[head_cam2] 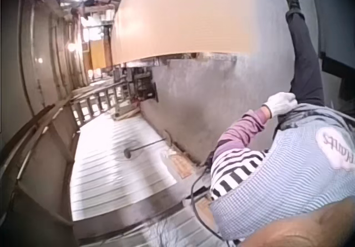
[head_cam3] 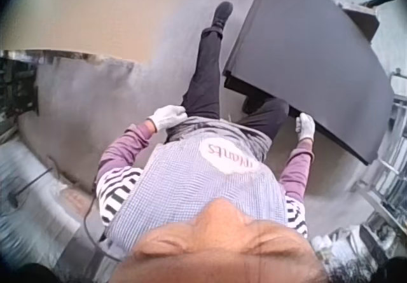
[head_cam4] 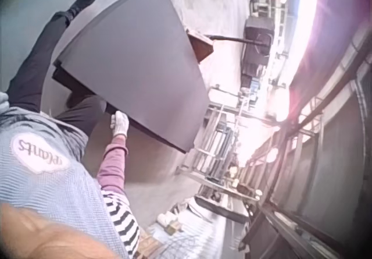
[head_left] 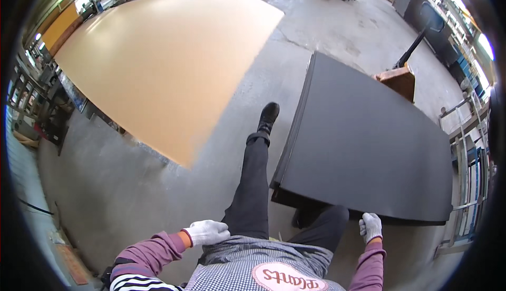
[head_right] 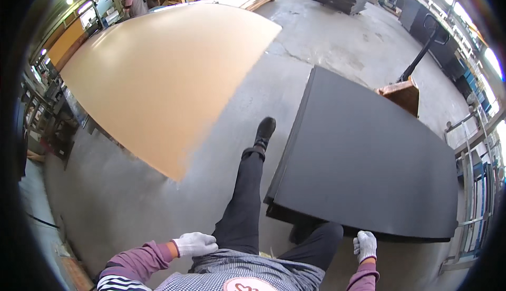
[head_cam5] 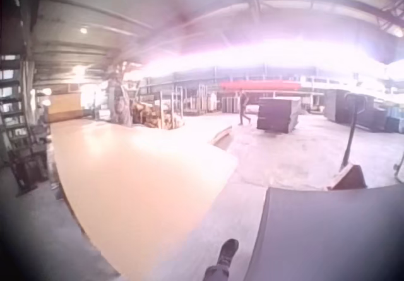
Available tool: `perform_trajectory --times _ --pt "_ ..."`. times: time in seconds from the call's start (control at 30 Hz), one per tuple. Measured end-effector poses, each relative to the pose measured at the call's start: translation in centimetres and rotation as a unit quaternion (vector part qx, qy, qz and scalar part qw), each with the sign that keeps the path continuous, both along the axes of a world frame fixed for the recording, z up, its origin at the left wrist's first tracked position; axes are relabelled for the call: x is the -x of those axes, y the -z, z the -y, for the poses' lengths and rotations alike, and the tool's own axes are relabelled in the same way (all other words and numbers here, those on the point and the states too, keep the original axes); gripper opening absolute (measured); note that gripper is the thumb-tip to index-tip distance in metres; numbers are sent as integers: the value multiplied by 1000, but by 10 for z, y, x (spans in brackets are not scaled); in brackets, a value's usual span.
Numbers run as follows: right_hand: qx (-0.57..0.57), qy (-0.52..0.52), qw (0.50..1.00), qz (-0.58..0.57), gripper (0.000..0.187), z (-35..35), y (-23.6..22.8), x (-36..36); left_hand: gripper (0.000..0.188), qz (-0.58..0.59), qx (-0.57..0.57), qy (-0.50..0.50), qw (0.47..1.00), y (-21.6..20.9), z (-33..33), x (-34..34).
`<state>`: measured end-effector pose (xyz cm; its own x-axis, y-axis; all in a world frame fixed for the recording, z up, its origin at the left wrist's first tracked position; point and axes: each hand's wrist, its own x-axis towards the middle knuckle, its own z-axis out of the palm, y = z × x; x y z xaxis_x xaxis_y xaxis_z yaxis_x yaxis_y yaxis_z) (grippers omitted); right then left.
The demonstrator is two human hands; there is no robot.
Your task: The recorder lifts large, flexible panels (one tan, one black) and moves them within a factory setting, occasionally overlapping or stacking them.
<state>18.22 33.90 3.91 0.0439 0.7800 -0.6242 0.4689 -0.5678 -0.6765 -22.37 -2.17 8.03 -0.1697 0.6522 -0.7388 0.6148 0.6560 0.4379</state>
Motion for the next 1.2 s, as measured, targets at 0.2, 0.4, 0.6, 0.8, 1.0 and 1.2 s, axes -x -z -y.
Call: perform_trajectory --times 0.2,0.4,0.6,0.8,1.0,1.2 --pt "4 -14 997 80 9 -13 -30 1 40 381 -534 -622 429 49 25 208" --pt "-6 -43 995 91 15 -54 -54 65 32 51 -502 -754 421 60 20 302" --pt "-22 -134 987 85 21 -108 -77 186 41 -144 -300 -809 485 248 77 358" --pt "35 -79 989 119 28 -82 -77 110 47 97 -433 -787 428 166 56 312" --pt "29 -77 995 53 25 -87 -67 76 41 178 -518 -703 453 54 17 282" --pt "-41 -123 991 -44 28 -41 -110 54 53 103 -667 -551 490 -144 -37 290"
